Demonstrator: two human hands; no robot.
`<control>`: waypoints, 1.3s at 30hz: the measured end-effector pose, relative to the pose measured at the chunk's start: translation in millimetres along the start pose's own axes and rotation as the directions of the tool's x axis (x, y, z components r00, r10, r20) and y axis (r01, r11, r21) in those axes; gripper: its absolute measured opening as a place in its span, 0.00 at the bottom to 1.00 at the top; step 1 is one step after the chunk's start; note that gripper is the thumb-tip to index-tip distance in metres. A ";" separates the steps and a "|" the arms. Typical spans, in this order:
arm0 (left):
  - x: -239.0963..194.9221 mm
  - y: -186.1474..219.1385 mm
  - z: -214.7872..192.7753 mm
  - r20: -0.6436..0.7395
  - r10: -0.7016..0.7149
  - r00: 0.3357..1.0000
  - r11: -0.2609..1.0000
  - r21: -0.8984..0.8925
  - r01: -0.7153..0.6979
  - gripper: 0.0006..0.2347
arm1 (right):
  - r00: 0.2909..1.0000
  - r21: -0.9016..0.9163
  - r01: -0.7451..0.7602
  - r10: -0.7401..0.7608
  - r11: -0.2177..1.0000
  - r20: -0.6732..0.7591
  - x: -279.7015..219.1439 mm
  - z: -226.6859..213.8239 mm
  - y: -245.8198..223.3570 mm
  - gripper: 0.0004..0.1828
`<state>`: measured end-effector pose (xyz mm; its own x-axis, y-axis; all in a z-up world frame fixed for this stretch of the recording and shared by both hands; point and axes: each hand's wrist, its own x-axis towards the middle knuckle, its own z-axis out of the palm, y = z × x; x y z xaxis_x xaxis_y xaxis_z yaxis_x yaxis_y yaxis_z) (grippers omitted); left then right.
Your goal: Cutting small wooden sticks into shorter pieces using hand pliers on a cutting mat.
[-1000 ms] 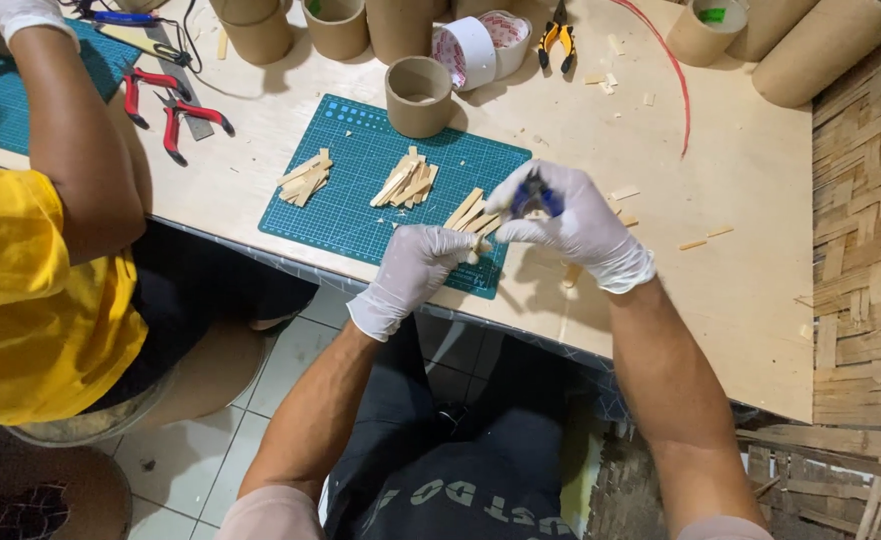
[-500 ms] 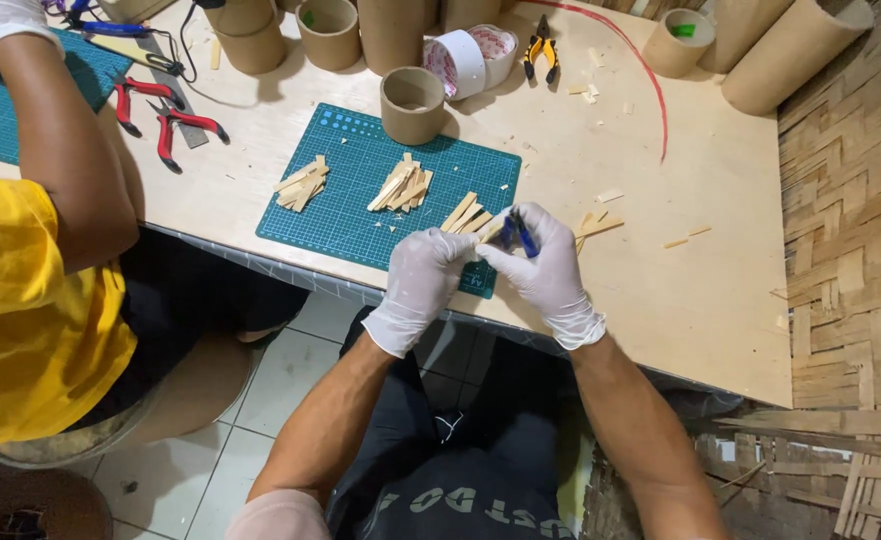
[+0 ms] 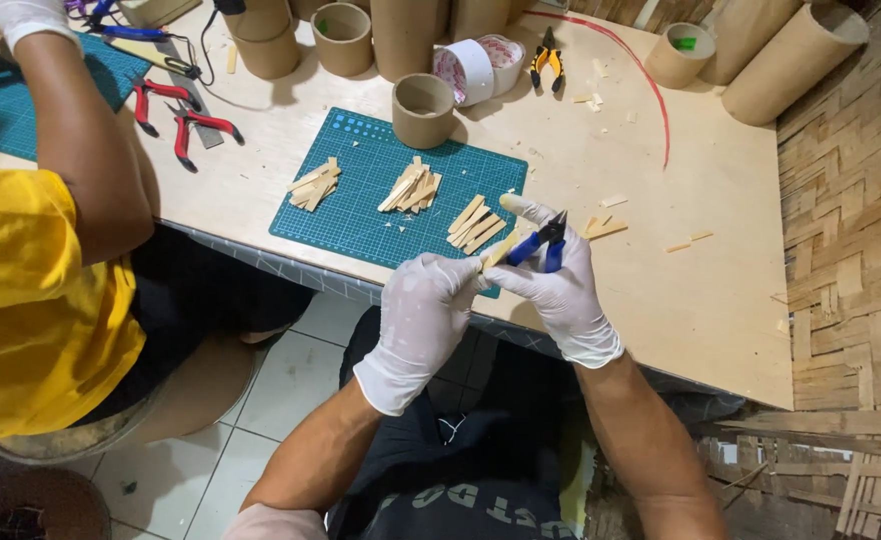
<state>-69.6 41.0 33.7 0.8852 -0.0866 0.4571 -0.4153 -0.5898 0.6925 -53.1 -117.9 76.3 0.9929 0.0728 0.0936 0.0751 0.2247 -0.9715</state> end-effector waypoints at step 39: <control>33.2 -65.3 58.6 0.167 -0.125 0.978 0.969 -0.191 0.156 0.06 | 0.994 -0.215 0.009 -0.033 0.977 -0.108 25.4 -32.1 45.5 0.29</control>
<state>-0.8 29.6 -29.0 0.9526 -0.1447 0.2675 -0.3041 -0.4314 0.8493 -21.5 -137.1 27.5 0.9940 -0.0405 0.1018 0.1023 0.0116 -0.9947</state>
